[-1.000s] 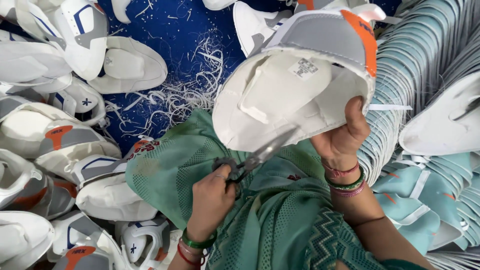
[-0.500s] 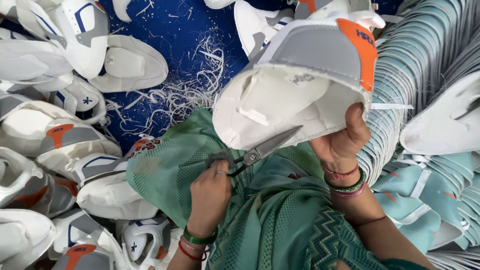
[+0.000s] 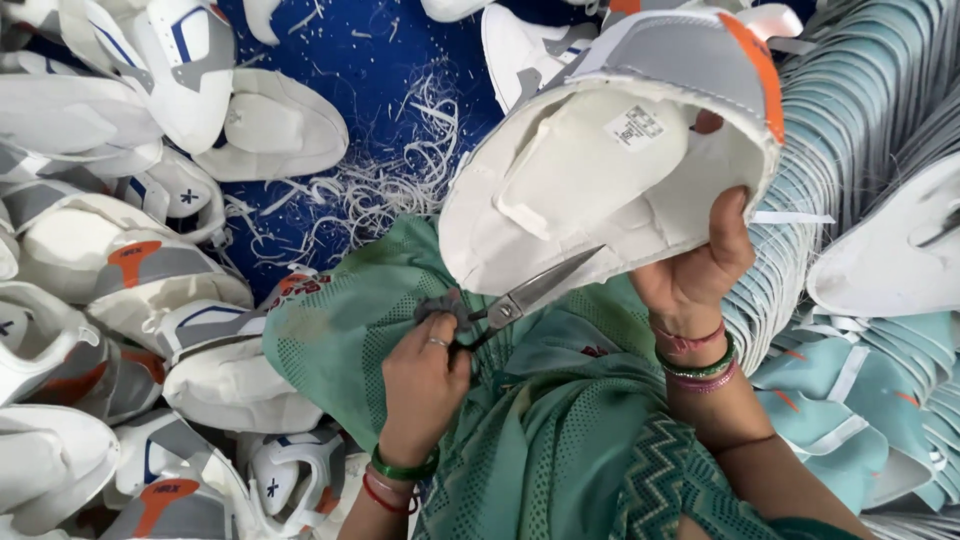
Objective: The person trims excess fabric and thread from manufactured shoe uppers using scissors.
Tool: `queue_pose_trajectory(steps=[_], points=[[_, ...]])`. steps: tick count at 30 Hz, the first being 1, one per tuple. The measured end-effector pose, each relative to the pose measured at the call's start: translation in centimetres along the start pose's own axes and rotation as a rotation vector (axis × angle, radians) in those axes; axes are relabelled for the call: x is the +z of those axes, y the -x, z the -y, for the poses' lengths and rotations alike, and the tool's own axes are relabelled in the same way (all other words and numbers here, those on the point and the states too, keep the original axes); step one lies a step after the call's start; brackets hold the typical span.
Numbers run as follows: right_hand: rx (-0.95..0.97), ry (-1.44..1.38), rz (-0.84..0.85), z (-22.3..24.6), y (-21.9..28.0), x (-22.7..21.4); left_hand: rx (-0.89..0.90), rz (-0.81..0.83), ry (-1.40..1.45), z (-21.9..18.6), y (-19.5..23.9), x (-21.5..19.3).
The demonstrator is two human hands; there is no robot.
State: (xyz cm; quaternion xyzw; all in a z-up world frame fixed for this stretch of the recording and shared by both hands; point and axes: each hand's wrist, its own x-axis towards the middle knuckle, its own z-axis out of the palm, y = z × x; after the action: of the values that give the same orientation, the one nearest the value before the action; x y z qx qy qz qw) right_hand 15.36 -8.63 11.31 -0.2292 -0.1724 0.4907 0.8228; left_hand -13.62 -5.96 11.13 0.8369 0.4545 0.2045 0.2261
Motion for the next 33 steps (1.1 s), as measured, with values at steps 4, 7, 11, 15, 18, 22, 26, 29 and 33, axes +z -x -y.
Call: queue_pose_trajectory(steps=[4,7,11,15,18,22,26,29,33], points=[[-0.014,-0.024,0.02,-0.5,0.2,-1.4,0.04,0.042,0.023,0.1,0.6,0.3],[-0.011,-0.024,0.012,-0.4,0.3,-0.3,0.053,0.011,0.052,0.1,0.4,0.1],[-0.02,-0.021,0.028,-0.4,0.4,-0.2,0.045,0.034,0.077,0.0,0.4,-0.2],[-0.012,-0.033,-0.027,-0.6,0.3,-1.6,0.06,0.025,0.059,0.7,1.3,0.8],[-0.012,-0.018,0.008,-0.5,0.2,-0.2,0.104,-0.055,0.073,0.0,0.6,0.4],[-0.061,0.027,-0.009,-0.5,0.1,0.1,0.039,0.028,0.051,0.6,1.4,0.9],[-0.036,0.02,0.023,0.0,-0.2,0.7,-0.09,-0.02,0.306,-0.6,0.2,-1.1],[0.04,-0.035,0.019,0.2,-1.3,0.9,-0.212,-0.129,0.462,-1.6,-2.3,-2.0],[0.116,0.005,0.03,-0.7,-1.0,0.2,-0.164,-0.333,0.522,-2.3,-6.2,-0.6]])
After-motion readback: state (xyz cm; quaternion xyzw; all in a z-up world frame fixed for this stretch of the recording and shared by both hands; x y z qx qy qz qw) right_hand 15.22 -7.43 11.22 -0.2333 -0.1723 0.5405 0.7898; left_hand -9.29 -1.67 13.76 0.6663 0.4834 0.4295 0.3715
